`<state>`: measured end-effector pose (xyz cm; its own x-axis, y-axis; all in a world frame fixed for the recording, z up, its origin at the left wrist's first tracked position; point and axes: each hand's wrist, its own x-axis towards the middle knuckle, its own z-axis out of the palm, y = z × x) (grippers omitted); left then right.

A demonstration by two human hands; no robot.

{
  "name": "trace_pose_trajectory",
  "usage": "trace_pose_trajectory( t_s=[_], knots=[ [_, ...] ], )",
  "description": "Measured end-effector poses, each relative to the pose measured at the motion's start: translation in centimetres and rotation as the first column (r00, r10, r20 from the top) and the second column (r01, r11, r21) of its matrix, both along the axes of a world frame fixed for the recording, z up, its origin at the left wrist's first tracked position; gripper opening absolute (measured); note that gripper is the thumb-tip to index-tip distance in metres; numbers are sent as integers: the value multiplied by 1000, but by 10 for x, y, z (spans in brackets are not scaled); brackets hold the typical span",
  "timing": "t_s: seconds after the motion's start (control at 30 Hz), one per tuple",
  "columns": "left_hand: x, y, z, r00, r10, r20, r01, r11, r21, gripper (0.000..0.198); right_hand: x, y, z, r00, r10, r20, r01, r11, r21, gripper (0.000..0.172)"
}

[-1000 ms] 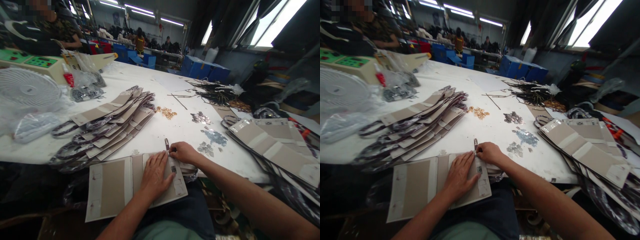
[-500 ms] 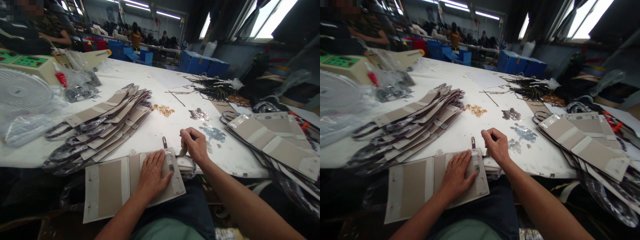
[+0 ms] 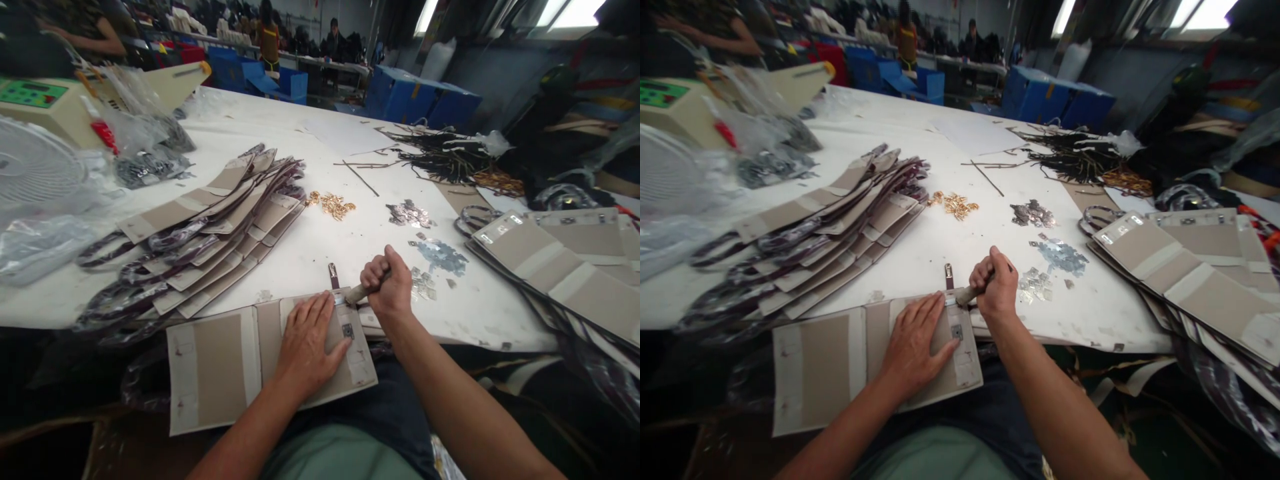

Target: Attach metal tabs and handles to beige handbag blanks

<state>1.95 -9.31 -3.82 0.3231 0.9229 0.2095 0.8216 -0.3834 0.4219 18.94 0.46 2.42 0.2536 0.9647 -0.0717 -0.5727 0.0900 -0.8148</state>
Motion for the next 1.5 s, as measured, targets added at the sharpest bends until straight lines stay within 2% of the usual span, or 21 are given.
trace_pose_trajectory(
  t_s=[0.13, 0.27, 0.37, 0.43, 0.5, 0.6, 0.63, 0.67, 0.7, 0.77, 0.87, 1.03, 1.17, 1.23, 1.4, 1.5],
  knots=[
    [0, 1, 0, 1000, -8, -3, 8, 1000, -10, 78, 0, 3, -7, 999, -3, -42, 1, 999, -51, 51],
    [1, 2, 0, 1000, -8, 1, 8, 1000, -20, 77, -1, 3, -5, 999, 20, -49, -21, 1000, -22, 50],
    [1, 3, 1, 1000, -9, 14, 10, 1000, -27, 78, -8, -1, -6, 998, 46, 41, -48, 998, 46, 50],
    [1, 4, 1, 1000, -9, 20, 10, 999, -31, 78, -15, -7, -8, 985, 57, 161, -76, 990, 115, 48],
    [1, 4, 1, 1000, -9, 25, 10, 1000, -26, 79, -23, -12, -8, 928, 81, 363, -159, 969, 191, 47],
    [0, 3, 0, 999, -2, 44, 3, 1000, -14, 80, -33, -14, -1, 717, 137, 684, -366, 908, 202, 47],
    [0, 3, -1, 999, 3, 49, -3, 1000, -11, 80, -34, -12, 4, 666, 159, 729, -404, 898, 174, 49],
    [-1, 3, -1, 999, 8, 50, -7, 1000, -10, 80, -35, -10, 10, 649, 186, 738, -422, 895, 145, 50],
    [-1, 2, -2, 999, 9, 49, -9, 1000, -10, 80, -34, -9, 16, 668, 204, 715, -415, 900, 131, 51],
    [-1, 1, -1, 999, 0, 46, 1, 1000, -16, 81, -32, -6, 25, 762, 191, 619, -365, 916, 167, 52],
    [-1, 0, 0, 999, -11, 47, 12, 999, -34, 81, -28, -9, 23, 853, 111, 510, -284, 919, 274, 51],
    [-1, -1, 1, 998, 5, 60, -2, 999, -51, 81, -28, -17, -2, 855, 94, 511, -228, 951, 207, 48],
    [-2, -1, -2, 997, 2, 71, 1, 999, -53, 83, -34, -21, 3, 844, 95, 527, -260, 933, 249, 47],
    [-2, -2, -2, 996, 9, 84, -4, 998, -62, 85, -40, -24, 11, 806, 110, 582, -312, 914, 259, 47],
    [-2, -2, 1, 991, 14, 136, 0, 995, -101, 79, -51, -27, 17, 584, 163, 795, -496, 847, 191, 44],
    [-2, -1, 2, 990, 6, 144, 9, 995, -104, 79, -49, -27, 10, 542, 134, 830, -521, 828, 206, 43]
  ],
)
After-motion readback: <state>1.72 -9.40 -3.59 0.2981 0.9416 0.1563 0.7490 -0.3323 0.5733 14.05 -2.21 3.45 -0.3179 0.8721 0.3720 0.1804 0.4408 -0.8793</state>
